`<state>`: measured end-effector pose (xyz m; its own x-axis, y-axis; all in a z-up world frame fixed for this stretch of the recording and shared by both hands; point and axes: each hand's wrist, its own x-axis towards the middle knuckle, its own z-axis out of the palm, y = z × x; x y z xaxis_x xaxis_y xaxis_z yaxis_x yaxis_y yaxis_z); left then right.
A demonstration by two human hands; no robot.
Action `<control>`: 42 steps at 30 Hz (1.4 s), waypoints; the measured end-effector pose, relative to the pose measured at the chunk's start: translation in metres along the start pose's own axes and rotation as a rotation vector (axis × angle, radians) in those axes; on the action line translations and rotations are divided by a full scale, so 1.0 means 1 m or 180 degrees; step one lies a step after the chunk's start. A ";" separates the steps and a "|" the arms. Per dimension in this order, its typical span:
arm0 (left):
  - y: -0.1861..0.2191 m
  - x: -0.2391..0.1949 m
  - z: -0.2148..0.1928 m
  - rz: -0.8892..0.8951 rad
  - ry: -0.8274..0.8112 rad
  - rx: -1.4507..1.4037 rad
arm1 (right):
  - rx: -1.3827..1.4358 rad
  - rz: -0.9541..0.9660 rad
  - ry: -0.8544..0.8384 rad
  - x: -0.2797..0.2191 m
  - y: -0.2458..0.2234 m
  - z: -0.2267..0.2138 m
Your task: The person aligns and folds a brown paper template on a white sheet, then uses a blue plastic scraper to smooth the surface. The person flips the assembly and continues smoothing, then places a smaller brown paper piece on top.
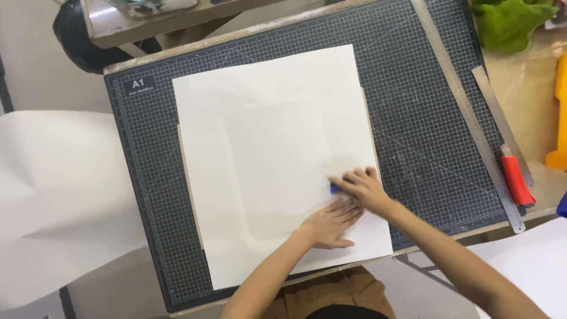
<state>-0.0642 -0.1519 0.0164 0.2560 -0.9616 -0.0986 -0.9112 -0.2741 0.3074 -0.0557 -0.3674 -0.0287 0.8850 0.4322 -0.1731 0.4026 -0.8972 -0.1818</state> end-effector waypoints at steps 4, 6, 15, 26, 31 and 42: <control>0.000 -0.002 0.007 0.0029 0.0020 -0.0177 | -0.0071 0.0423 0.0523 0.150 0.071 -0.024; 0.001 0.000 0.009 -0.0006 -0.0019 -0.0173 | -0.0159 0.0902 0.1198 0.215 0.095 -0.054; -0.002 0.000 0.004 -0.0036 0.0013 -0.0165 | 0.0160 -0.0113 0.0331 0.008 -0.010 -0.001; -0.122 -0.114 0.014 -0.2232 0.0979 -0.0317 | -0.0322 0.1919 0.1892 0.199 0.089 -0.049; -0.160 -0.160 -0.009 -0.2778 0.1380 0.0171 | -0.0333 0.2455 0.1910 0.203 0.073 -0.050; -0.156 -0.162 -0.029 -0.2793 0.1225 -0.0087 | -0.1575 0.1991 0.1508 0.219 -0.038 -0.021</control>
<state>0.0460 0.0462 0.0119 0.9367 -0.3498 0.0121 -0.3377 -0.8940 0.2944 0.1275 -0.2403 -0.0395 0.9341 -0.1283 0.3332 -0.2231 -0.9384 0.2640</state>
